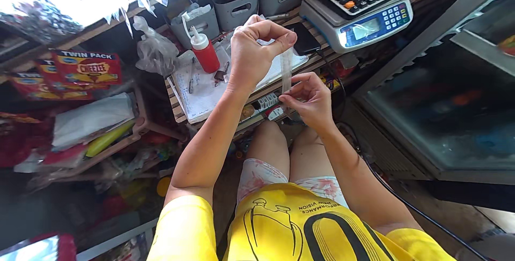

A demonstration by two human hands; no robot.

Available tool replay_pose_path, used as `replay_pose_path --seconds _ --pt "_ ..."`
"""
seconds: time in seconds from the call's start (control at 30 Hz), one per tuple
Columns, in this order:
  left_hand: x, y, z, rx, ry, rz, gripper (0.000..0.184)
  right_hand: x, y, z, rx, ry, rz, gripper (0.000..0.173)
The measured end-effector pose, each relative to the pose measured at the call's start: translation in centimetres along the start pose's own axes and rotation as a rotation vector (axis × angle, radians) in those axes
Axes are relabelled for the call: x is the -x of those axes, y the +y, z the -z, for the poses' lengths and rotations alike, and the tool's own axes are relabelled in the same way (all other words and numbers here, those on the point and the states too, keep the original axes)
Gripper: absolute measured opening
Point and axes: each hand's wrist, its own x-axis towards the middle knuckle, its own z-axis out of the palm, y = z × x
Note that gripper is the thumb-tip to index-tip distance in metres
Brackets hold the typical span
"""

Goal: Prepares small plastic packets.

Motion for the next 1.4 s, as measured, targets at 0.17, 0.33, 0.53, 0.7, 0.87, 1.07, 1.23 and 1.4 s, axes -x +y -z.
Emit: replay_pose_path --seconds 0.17,0.33,0.53,0.7,0.87,1.07,1.23,1.4 --pt "0.5 0.2 -0.5 0.034 -0.044 -0.053 0.007 -1.0 -0.1 1.3 0.139 -0.195 0.033 0.049" --pt "0.9 -0.5 -1.8 0.047 -0.129 -0.013 0.008 -3.5 -2.2 0.5 -0.002 0.03 0.078 0.02" --pt "-1.3 0.0 -0.6 -0.007 -0.051 0.006 0.008 -2.1 -0.5 -0.6 -0.072 0.051 -0.034 0.02" --pt "-3.5 0.0 0.7 -0.046 -0.031 0.041 0.008 -0.1 0.4 -0.8 -0.101 -0.015 -0.162 0.021" --pt "-5.4 0.2 2.0 -0.068 -0.003 0.069 0.008 0.5 0.9 -0.9 -0.103 -0.078 -0.224 0.019" --pt "-6.2 1.1 2.6 -0.076 -0.005 0.104 0.009 -0.1 1.6 -1.2 -0.105 -0.056 -0.223 0.017" --pt "-6.2 1.4 2.5 -0.048 -0.014 0.095 0.009 -0.1 1.5 -0.9 -0.068 -0.094 -0.198 0.017" --pt "-6.2 1.9 2.4 -0.055 -0.005 0.119 0.012 0.3 0.8 -0.6 -0.021 -0.1 -0.197 0.015"
